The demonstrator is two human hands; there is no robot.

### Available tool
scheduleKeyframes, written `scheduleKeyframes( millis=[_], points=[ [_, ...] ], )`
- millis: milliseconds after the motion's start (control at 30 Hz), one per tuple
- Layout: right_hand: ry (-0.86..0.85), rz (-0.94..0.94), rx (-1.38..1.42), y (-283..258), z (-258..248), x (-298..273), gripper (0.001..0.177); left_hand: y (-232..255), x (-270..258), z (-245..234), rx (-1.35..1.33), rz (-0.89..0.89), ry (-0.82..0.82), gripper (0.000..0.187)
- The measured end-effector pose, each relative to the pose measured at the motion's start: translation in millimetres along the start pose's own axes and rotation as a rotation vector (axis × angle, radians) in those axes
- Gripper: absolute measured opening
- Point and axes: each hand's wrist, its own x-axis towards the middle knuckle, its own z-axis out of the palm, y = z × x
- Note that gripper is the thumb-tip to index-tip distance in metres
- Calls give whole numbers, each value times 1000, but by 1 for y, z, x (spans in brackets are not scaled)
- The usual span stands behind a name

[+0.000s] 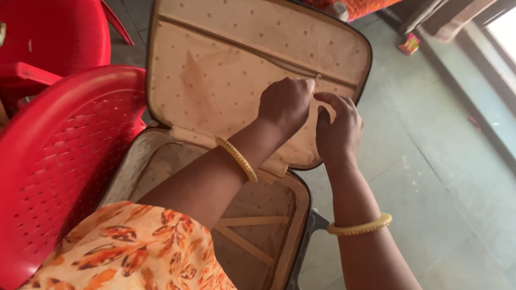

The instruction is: The person folds several pieces of clothing and places them into a suitcase. They then close and lock the suitcase.

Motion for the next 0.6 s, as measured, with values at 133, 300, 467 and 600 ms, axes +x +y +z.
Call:
scheduleKeyframes(
  millis=[133,300,467,600],
  points=[
    [-34,116,49,54,28,32,25,-22,39,66,-1,-34,-2,11],
    [32,49,76,118,65,57,28,-54,77,150,59,7,89,10],
    [18,78,113,153,92,65,29,-77,94,195,60,-22,126,29],
    [35,100,79,159,105,64,31,-82,99,205,72,-76,144,22]
  ],
)
